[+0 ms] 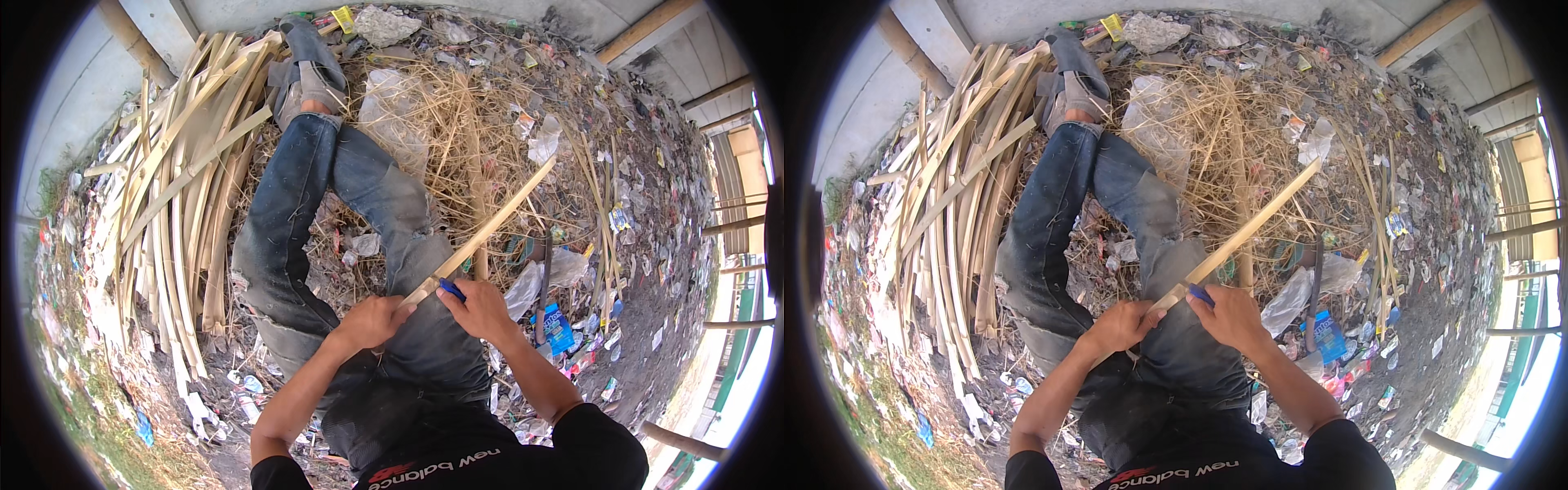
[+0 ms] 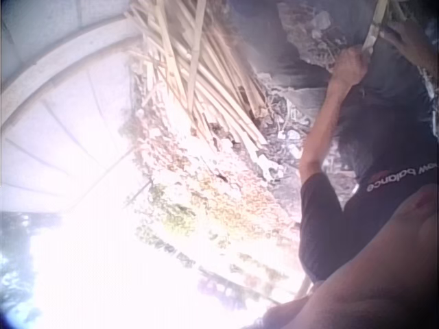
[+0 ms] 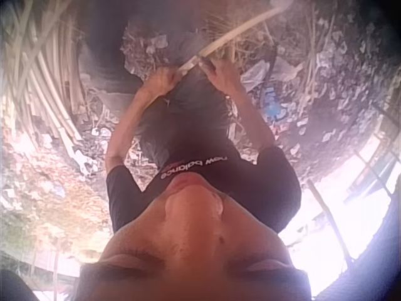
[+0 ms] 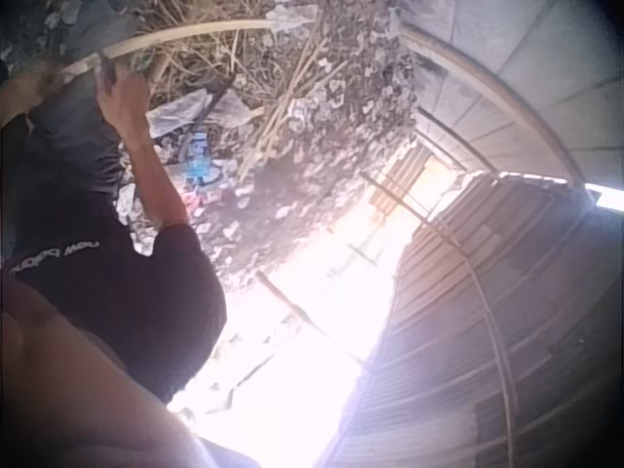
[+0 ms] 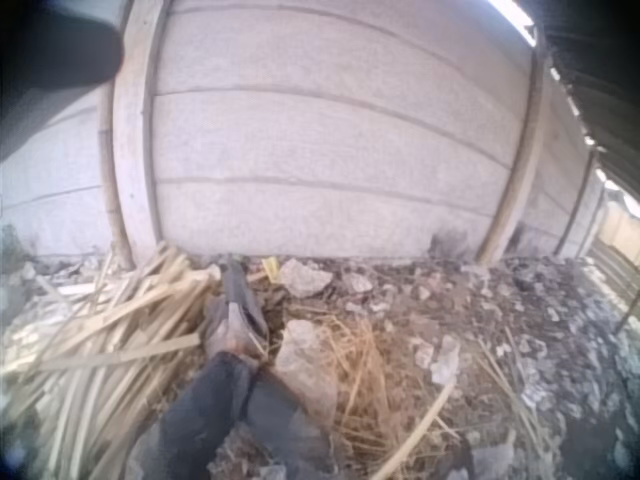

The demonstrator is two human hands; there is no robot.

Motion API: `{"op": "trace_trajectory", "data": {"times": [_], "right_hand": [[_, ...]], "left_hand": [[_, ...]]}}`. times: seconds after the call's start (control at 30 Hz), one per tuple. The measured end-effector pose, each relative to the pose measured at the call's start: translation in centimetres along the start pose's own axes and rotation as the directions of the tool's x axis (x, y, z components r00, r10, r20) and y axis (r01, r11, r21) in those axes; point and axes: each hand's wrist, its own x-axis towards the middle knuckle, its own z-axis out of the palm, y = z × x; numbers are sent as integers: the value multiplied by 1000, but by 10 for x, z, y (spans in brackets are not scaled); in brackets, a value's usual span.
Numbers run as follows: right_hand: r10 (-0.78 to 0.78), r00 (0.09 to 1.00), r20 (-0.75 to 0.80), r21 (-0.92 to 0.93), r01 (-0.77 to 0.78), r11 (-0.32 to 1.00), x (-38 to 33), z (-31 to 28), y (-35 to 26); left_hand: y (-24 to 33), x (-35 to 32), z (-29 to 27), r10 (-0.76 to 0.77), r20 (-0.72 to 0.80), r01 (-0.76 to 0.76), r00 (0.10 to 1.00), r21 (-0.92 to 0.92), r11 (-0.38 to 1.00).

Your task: The person sits cross-legged on a debris-strewn ground and uses a blue utility knife to shave thin strips off a long bamboo pole. The person holds the pole with the left hand and scrapes the blade along its length with the right hand, creating a pile of bamboo shavings on the ground.

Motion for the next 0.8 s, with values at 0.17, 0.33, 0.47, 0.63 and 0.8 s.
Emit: {"op": "trace_trajectory", "data": {"times": [0.17, 0.33, 0.47, 0.63, 0.8], "right_hand": [[46, 997, -66, -30, -48, 998, -4, 7, -5], [64, 993, -101, -56, -70, 996, -4, 14, -3], [31, 990, -137, -35, -36, 999, -3, 18, 4], [58, 986, -155, -33, -63, 997, 1, 16, 3], [-16, 986, -166, -13, 14, 1000, 2, 20, 7]], "left_hand": [[-3, 1, 0, -10, 29, 10, 1000, -8, 1000], [0, -1, -1, 3, 14, -3, 1000, 39, 999], [0, -4, 1, 22, -13, -21, 1000, 107, 994], [0, -4, 6, 77, -125, -57, 989, 160, 985], [4, -4, 7, 78, -129, -51, 989, 203, 978]]}}
